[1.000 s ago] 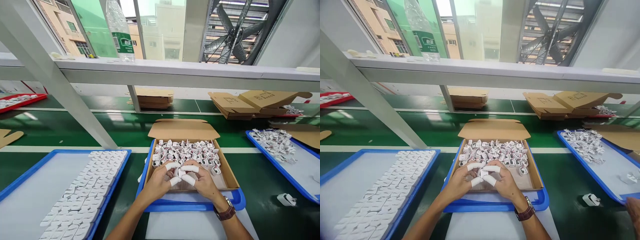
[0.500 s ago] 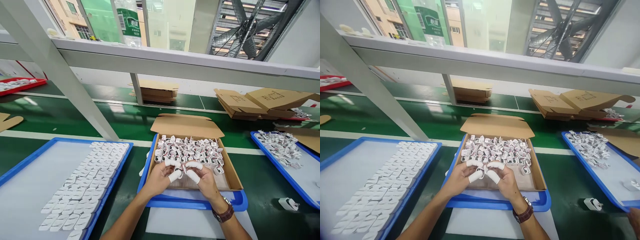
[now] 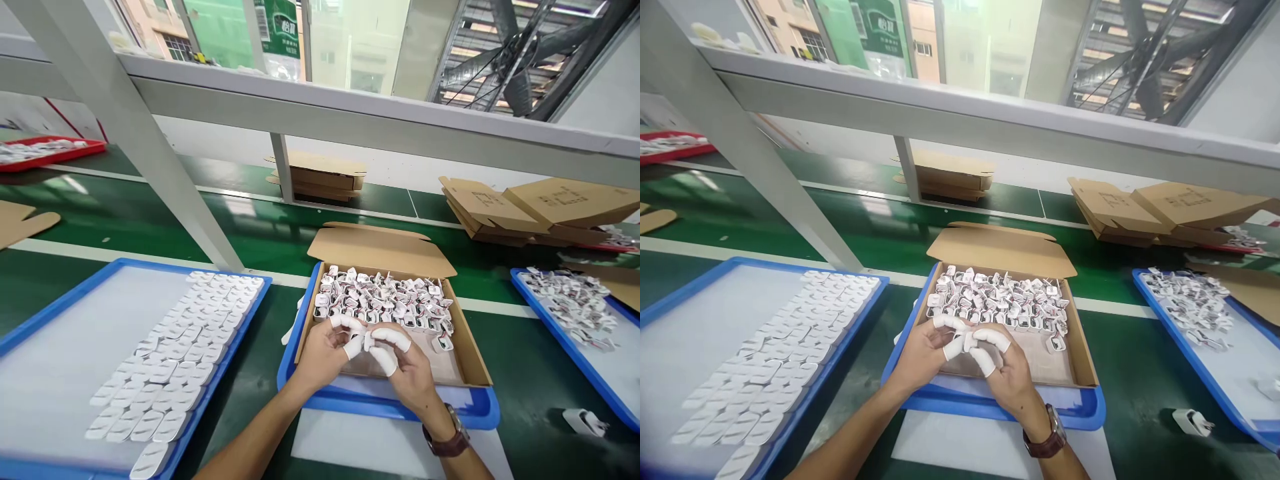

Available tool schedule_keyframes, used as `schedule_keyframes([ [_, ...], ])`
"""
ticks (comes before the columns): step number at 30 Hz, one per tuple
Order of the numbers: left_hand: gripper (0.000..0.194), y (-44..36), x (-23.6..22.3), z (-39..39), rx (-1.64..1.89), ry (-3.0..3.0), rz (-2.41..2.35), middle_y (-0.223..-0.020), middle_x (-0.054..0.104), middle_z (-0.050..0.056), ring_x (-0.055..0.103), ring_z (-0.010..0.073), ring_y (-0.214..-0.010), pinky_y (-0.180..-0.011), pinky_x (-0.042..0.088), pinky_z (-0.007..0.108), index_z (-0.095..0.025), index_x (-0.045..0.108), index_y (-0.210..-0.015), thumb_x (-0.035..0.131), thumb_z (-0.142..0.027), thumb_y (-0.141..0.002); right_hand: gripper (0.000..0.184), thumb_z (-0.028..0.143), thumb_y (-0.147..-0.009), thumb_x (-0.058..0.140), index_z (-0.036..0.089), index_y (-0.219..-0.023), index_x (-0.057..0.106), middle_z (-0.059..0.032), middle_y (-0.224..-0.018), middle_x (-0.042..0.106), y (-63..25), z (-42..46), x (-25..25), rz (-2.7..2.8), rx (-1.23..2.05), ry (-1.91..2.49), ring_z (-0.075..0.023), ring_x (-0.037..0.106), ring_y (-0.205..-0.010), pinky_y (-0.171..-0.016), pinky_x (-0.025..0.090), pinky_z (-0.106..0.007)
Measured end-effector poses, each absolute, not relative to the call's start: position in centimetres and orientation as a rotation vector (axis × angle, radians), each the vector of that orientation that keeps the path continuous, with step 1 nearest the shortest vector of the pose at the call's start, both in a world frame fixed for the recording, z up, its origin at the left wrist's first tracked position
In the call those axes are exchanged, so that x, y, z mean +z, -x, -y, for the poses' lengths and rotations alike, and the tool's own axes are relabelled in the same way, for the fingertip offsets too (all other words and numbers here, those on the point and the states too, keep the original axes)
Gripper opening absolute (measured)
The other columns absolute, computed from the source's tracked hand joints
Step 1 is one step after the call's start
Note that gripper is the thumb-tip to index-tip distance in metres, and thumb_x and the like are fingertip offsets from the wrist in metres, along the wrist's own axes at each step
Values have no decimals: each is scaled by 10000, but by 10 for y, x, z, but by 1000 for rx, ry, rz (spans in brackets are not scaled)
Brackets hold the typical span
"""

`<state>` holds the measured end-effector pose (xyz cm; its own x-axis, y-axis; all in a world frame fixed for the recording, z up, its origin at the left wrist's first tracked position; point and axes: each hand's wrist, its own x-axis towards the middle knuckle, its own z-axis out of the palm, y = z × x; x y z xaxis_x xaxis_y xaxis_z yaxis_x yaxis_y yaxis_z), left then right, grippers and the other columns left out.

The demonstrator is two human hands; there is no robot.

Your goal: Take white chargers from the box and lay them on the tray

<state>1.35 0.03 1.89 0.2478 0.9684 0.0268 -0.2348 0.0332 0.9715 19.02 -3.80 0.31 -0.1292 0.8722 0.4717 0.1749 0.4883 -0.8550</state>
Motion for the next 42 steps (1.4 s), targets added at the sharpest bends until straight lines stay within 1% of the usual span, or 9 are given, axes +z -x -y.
schedule_keyframes([
  [4, 175, -13, 18, 0, 1144, -1125, -822, -981, 788, 83, 734, 228, -936, -849, 584, 324, -170, 675, -810, 806, -150, -696, 486, 36, -954, 563, 310, -1355, 565, -91, -1273, 642, -193, 37, 2, 1835, 552, 840, -235, 620, -1192, -1017, 537, -436],
  [11, 148, -11, 21, -4, 1081, -1108, -722, -996, 805, 90, 746, 228, -921, -878, 592, 339, -158, 750, -831, 834, -196, -715, 509, -5, -937, 567, 277, -1361, 555, -100, -1246, 652, -199, 37, 8, 1835, 507, 840, -226, 633, -1163, -984, 564, -414],
  [17, 217, -13, 14, -4, 1146, -1032, -777, -960, 811, 65, 751, 214, -910, -814, 594, 278, -172, 709, -761, 893, -174, -646, 666, -81, -901, 560, 184, -1500, 439, -180, -1294, 627, -195, 34, 6, 2025, 187, 715, -259, 597, -1235, -989, 574, -451],
  [20, 212, -13, 13, -4, 1135, -1023, -793, -976, 812, 73, 755, 214, -926, -834, 599, 280, -166, 721, -787, 889, -191, -661, 661, -79, -901, 563, 180, -1497, 444, -184, -1291, 630, -197, 33, 5, 2026, 176, 723, -267, 608, -1230, -986, 579, -466],
  [25, 352, -9, 16, -3, 1058, -1011, -797, -1062, 806, 81, 754, 217, -1001, -963, 588, 333, -163, 756, -1034, 872, -201, -704, 643, -77, -902, 560, 209, -1471, 474, -166, -1286, 638, -206, 30, 5, 1983, 207, 792, -269, 617, -1206, -962, 582, -473],
  [32, 326, -9, 14, -3, 1075, -992, -761, -978, 818, 59, 769, 230, -925, -883, 626, 323, -174, 801, -957, 909, -186, -650, 651, -78, -901, 561, 189, -1486, 458, -181, -1272, 644, -204, 30, 4, 1998, 133, 779, -272, 614, -1202, -956, 581, -489],
  [36, 305, -11, 12, -2, 1116, -1020, -782, -1037, 814, 66, 765, 253, -978, -911, 626, 341, -187, 822, -960, 897, -189, -665, 671, -70, -899, 576, 195, -1502, 449, -184, -1265, 658, -200, 29, 1, 2002, 69, 787, -281, 617, -1207, -961, 581, -505],
  [39, 303, -11, 14, 0, 1118, -1049, -799, -1103, 806, 80, 759, 280, -1030, -955, 619, 378, -192, 829, -976, 888, -197, -678, 605, -8, -917, 610, 257, -1452, 518, -141, -1268, 667, -202, 30, 2, 1967, 229, 821, -265, 628, -1196, -988, 573, -492],
  [42, 268, -11, 16, 2, 1129, -1098, -800, -1132, 796, 94, 764, 287, -1024, -962, 622, 395, -180, 830, -979, 865, -218, -715, 467, 143, -956, 641, 319, -1383, 574, -93, -1324, 638, -208, 32, 2, 1807, 631, 902, -243, 632, -1218, -1031, 569, -468],
])
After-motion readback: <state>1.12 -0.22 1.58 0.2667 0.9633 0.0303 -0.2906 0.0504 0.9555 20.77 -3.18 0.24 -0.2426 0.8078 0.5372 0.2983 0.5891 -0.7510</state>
